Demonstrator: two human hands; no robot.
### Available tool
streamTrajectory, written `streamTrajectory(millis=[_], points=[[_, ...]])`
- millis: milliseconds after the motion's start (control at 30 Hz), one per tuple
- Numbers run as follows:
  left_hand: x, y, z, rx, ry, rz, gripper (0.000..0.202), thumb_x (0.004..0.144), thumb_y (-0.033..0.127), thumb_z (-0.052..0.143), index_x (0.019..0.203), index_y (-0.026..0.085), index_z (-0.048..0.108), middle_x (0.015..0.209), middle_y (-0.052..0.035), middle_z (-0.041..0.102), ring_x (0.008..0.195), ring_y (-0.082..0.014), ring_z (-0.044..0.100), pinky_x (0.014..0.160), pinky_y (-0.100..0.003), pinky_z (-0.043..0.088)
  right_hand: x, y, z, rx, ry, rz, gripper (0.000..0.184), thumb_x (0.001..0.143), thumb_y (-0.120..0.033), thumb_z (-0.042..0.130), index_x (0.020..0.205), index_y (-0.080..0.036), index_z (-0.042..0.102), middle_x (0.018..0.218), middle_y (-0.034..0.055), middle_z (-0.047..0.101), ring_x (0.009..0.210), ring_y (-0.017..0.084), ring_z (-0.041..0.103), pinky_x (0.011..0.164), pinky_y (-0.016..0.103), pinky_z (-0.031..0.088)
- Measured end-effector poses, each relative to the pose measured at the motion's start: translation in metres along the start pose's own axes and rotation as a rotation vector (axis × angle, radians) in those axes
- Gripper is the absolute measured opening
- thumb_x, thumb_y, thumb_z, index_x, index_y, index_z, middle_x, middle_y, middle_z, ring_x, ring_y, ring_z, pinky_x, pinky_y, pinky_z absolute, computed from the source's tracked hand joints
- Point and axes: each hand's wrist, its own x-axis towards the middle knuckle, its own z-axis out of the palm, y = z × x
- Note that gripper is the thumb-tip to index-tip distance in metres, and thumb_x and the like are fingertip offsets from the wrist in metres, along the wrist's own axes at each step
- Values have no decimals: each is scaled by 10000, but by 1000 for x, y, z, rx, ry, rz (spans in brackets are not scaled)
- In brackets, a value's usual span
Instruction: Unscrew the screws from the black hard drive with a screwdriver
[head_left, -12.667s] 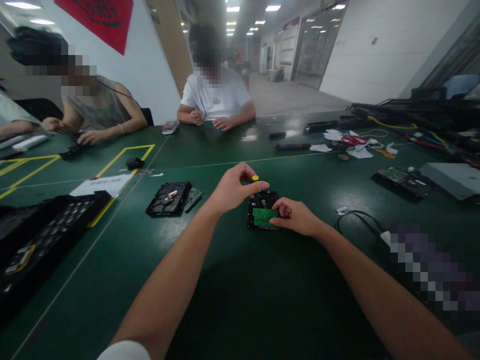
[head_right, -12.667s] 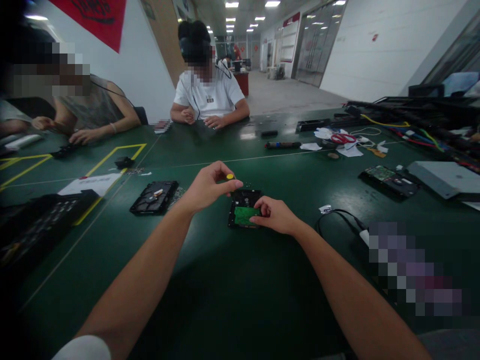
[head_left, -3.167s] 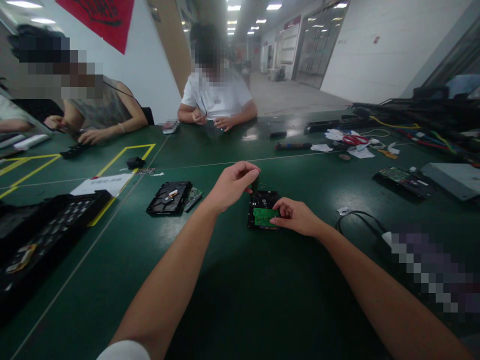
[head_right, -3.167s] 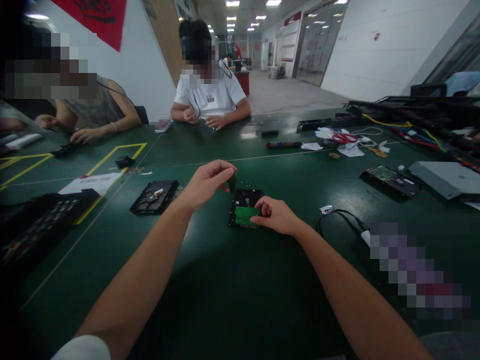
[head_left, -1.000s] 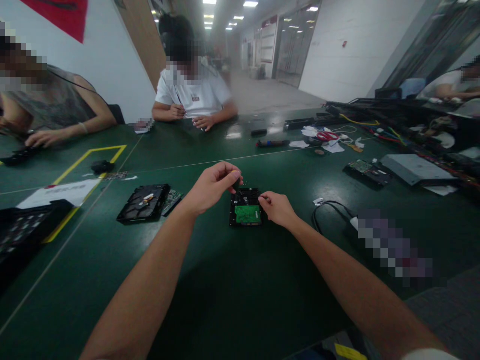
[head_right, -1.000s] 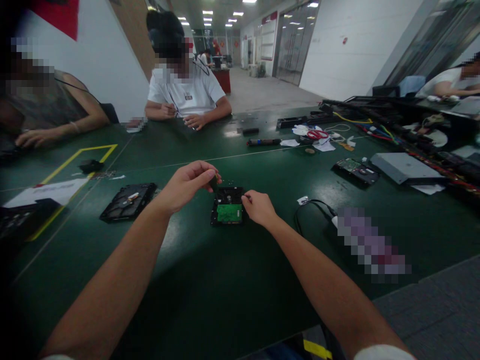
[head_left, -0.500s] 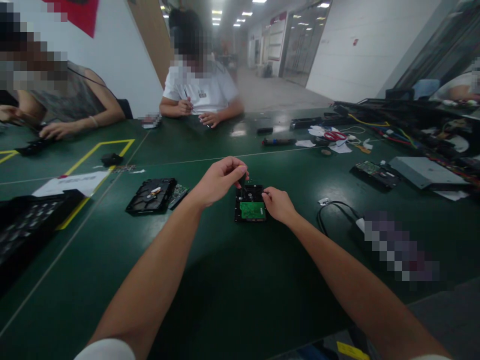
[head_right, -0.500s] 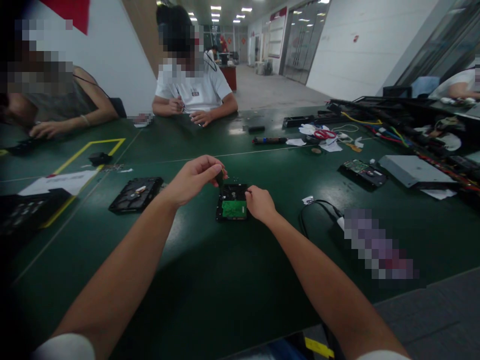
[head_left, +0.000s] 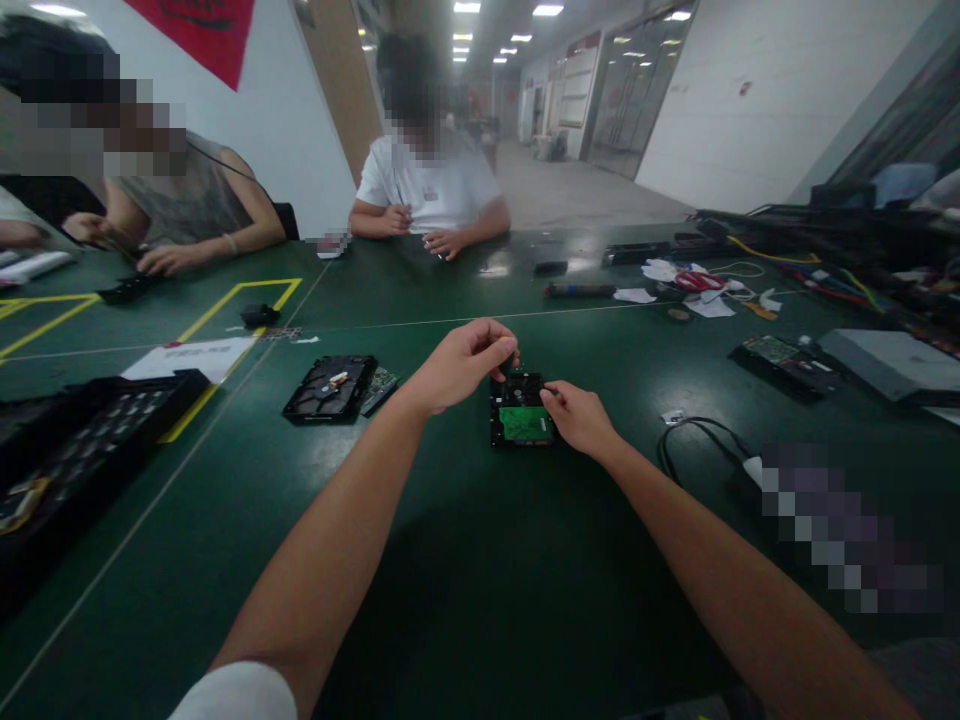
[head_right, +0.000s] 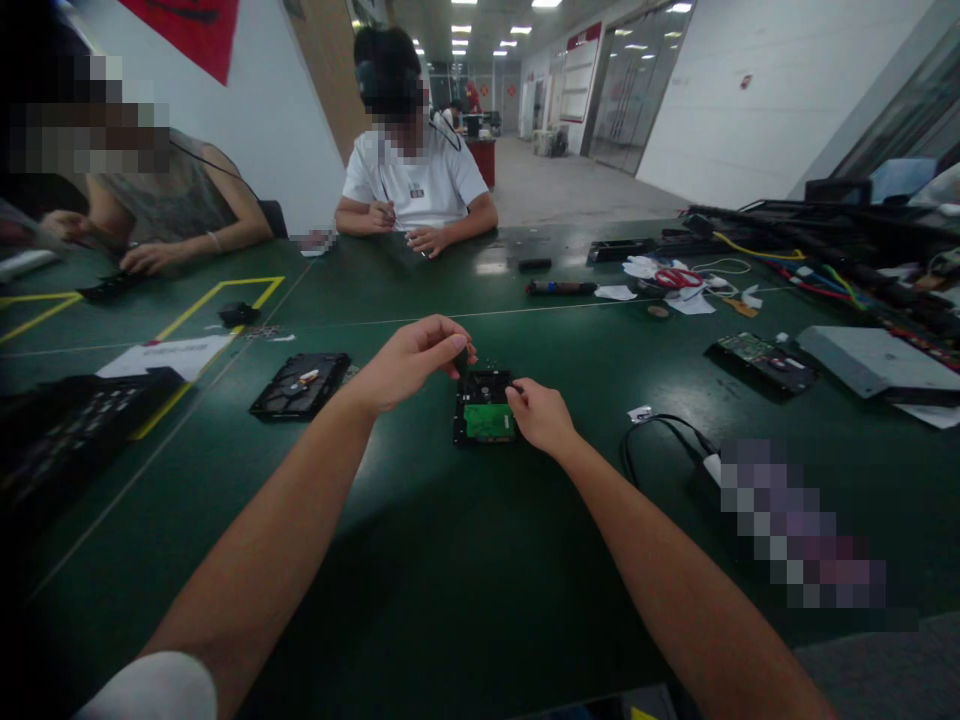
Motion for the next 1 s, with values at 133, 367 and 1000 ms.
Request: streamTrajectory(millis=[133, 367, 1000], points=[[0, 0, 0, -10, 4, -1, 239, 992, 388, 634, 1020, 151, 641, 987, -86, 701, 875, -164, 654, 707, -281, 569, -4, 4, 0, 56, -7, -8, 377, 1062, -424, 523, 1317, -190, 672, 983, 63, 784, 807, 197, 706, 719, 288, 470], [0, 2, 0, -9, 2, -20, 248, 985, 403, 642, 1006, 156, 642, 989, -88, 705, 875, -166, 656, 716, -282, 575, -7, 7, 1, 137, -24, 8, 396, 1047, -429, 548, 1350, -194, 647, 974, 51, 774, 761, 178, 695, 668, 277, 467], [0, 2, -1, 11, -23, -2, 244, 993, 398, 632, 1004, 155, 641, 1005, -89, 704, 880, -163, 656, 712, -275, 575, -9, 7, 0, 134, -34, -27, 392, 1042, -398, 563, 1357, -175, 631, 961, 53, 763, 782, 183, 693, 680, 283, 470]])
